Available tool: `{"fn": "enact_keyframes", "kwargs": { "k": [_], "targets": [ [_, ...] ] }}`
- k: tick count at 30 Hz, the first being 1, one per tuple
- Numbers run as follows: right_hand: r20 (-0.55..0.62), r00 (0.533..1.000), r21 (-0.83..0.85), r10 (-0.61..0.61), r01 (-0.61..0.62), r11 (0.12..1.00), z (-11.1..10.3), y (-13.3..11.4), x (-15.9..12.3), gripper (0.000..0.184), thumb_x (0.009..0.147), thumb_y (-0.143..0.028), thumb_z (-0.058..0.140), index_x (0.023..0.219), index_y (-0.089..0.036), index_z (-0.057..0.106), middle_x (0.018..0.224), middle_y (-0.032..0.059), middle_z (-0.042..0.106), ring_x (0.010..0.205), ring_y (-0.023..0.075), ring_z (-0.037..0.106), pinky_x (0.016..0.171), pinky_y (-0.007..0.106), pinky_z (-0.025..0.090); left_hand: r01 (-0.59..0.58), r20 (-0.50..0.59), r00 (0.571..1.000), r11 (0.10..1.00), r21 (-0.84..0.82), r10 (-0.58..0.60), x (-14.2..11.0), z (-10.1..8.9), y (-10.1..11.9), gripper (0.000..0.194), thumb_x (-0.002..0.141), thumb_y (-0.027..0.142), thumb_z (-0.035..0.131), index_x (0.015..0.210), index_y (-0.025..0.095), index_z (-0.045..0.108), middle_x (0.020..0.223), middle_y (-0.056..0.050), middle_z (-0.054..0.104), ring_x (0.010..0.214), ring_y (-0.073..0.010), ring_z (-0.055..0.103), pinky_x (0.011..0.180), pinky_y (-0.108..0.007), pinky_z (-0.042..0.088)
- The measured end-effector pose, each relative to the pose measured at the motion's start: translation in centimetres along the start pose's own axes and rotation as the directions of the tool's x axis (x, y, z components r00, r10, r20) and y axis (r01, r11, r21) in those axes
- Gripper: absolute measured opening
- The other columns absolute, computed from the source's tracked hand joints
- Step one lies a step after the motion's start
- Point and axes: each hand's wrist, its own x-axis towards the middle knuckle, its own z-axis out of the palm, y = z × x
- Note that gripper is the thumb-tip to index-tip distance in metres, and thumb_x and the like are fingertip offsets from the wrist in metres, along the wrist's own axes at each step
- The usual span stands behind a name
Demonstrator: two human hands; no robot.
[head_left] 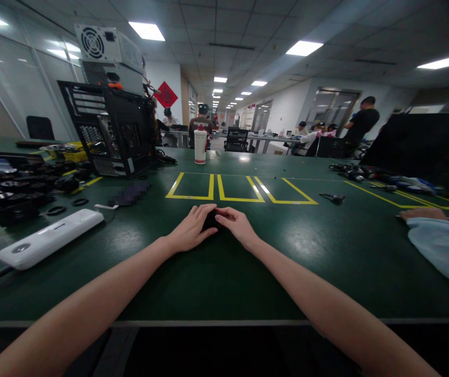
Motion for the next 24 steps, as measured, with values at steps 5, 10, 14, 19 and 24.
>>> {"fn": "enact_keyframes", "kwargs": {
  "k": [5,10,14,19,24],
  "targets": [
    [0.001,0.998,0.009,-0.064,0.064,0.998,0.07,0.65,0.28,0.024,0.07,-0.025,0.059,0.093,-0.019,0.056,0.094,0.0025,0.058,0.093,0.0138,0.053,0.089,0.033,0.04,-0.023,0.005,1.0,1.0,0.001,0.023,0.02,-0.16,-0.09,0.061,0.076,0.032,0.055,0.126,0.023,0.023,0.126,-0.008,0.038,0.114,-0.0233,0.037,0.096,-0.043,0.031],
    [-0.004,1.0,0.007,0.01,-0.01,1.0,0.16,0.07,0.16,0.03,0.069,-0.023,0.059,0.099,-0.018,0.053,0.101,0.005,0.056,0.096,0.0154,0.053,0.089,0.034,0.039,-0.01,-0.006,1.0,1.0,0.009,0.01,0.03,-0.12,-0.46,0.067,0.07,0.029,0.061,0.126,0.023,0.025,0.124,-0.008,0.04,0.112,-0.0235,0.04,0.094,-0.042,0.034],
    [0.05,0.998,0.059,0.046,-0.049,0.997,0.1,-0.14,-0.05,0.031,0.069,-0.021,0.059,0.098,-0.017,0.052,0.102,0.0049,0.056,0.091,0.0155,0.056,0.086,0.035,0.042,0.018,-0.029,0.999,0.999,0.032,-0.017,0.14,0.21,-0.71,0.063,0.069,0.025,0.06,0.123,0.022,0.028,0.121,-0.007,0.043,0.11,-0.0229,0.042,0.093,-0.042,0.035],
    [0.066,0.998,0.084,-0.011,0.006,0.996,0.12,-0.02,-0.3,0.032,0.066,-0.021,0.062,0.095,-0.018,0.052,0.099,0.003,0.056,0.091,0.0146,0.056,0.086,0.034,0.043,0.034,-0.046,0.998,0.998,0.052,-0.032,0.33,0.39,-0.55,0.062,0.067,0.023,0.061,0.121,0.021,0.031,0.119,-0.007,0.045,0.106,-0.0229,0.045,0.09,-0.04,0.038],
    [0.001,0.999,0.011,-0.038,0.038,0.999,0.12,0.0,-0.25,0.024,0.07,-0.027,0.057,0.092,-0.018,0.055,0.094,0.003,0.058,0.091,0.0139,0.054,0.087,0.033,0.041,0.045,-0.052,0.998,0.997,0.058,-0.042,0.41,0.29,-0.31,0.062,0.066,0.022,0.061,0.121,0.022,0.031,0.117,-0.007,0.046,0.104,-0.0232,0.047,0.087,-0.04,0.04]
  ]
}}
